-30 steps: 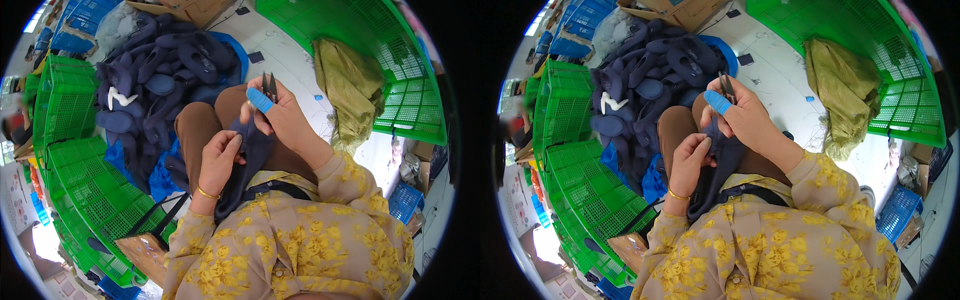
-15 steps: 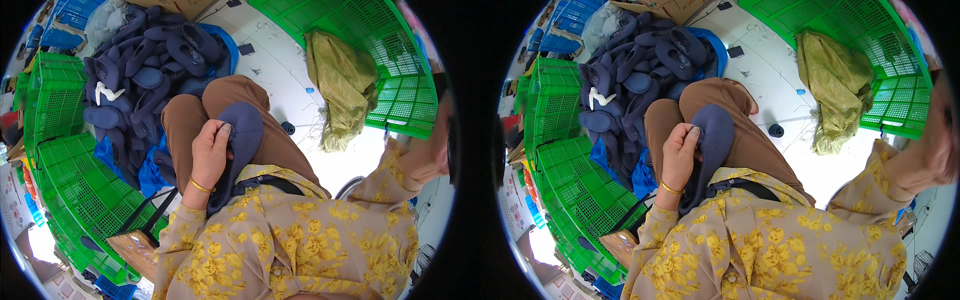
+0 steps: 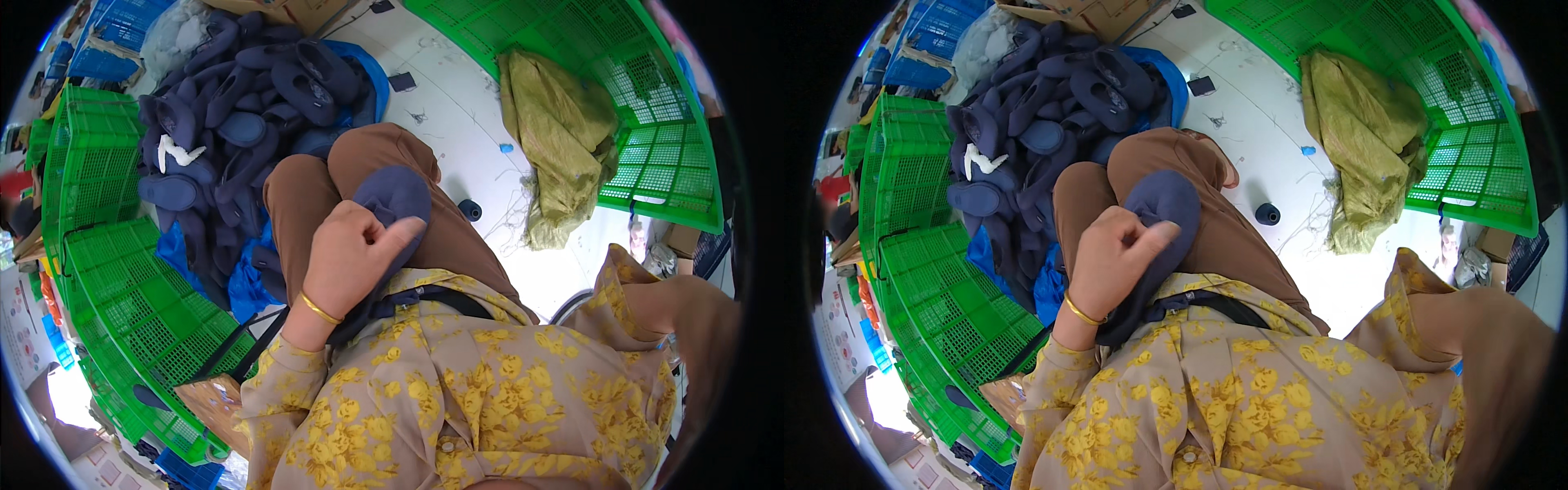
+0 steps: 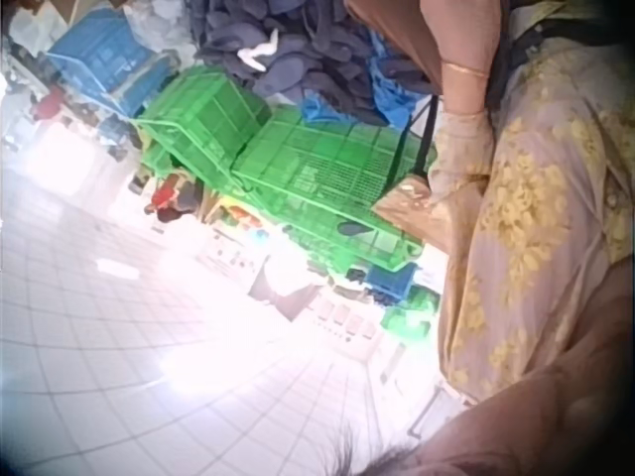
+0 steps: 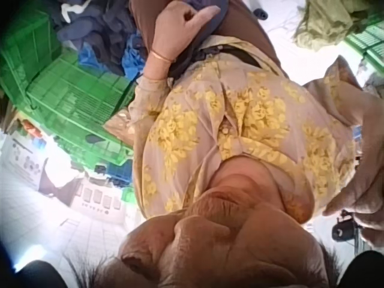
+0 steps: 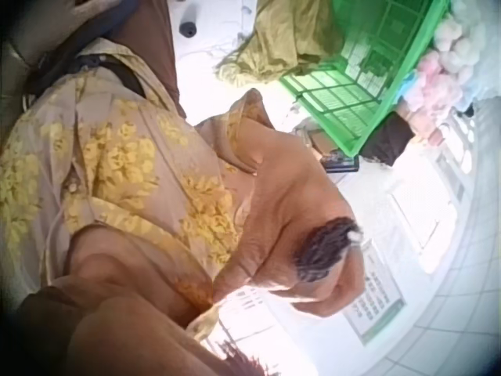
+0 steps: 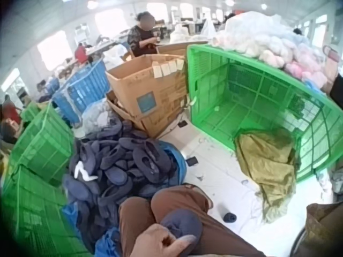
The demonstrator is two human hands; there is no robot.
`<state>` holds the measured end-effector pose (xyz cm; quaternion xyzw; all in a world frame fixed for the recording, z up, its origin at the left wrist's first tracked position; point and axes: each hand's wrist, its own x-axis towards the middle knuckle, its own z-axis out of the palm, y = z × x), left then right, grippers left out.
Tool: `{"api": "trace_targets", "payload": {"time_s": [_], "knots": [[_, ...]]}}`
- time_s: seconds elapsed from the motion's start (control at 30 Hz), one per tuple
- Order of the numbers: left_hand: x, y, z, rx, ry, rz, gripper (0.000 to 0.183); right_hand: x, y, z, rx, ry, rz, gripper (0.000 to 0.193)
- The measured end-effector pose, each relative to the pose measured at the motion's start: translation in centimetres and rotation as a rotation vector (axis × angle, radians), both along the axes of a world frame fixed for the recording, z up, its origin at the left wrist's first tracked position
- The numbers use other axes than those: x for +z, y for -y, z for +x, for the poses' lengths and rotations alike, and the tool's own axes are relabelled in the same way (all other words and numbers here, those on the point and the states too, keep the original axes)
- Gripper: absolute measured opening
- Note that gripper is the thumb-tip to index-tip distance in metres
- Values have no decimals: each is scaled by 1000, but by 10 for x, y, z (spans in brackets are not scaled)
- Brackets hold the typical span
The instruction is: The person sits on the floor and hand-sews a dark blue slip-on shoe using a needle and thread. They repeatedly insert the needle into the shoe's upper, pull the thread through, and trim excess thread with scissors. The person works on one shoe at a time, handling the shoe and tools with both hands.
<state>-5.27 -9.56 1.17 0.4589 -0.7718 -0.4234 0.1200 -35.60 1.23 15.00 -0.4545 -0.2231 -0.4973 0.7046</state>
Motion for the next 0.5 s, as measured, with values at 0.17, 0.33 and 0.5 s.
{"api": "trace_targets", "payload": {"time_s": [0.17,0.33,0.5], "knots": [[-5,1,9,-42,-85,136,17,-7,0,3,-111,-365,-26,14],[4,9,35,5,-269,520,5,-60,31,47,-451,-729,176,16],[11,11,41,29,-392,673,6,-148,53,113,-1050,-1495,-101,35]]}}
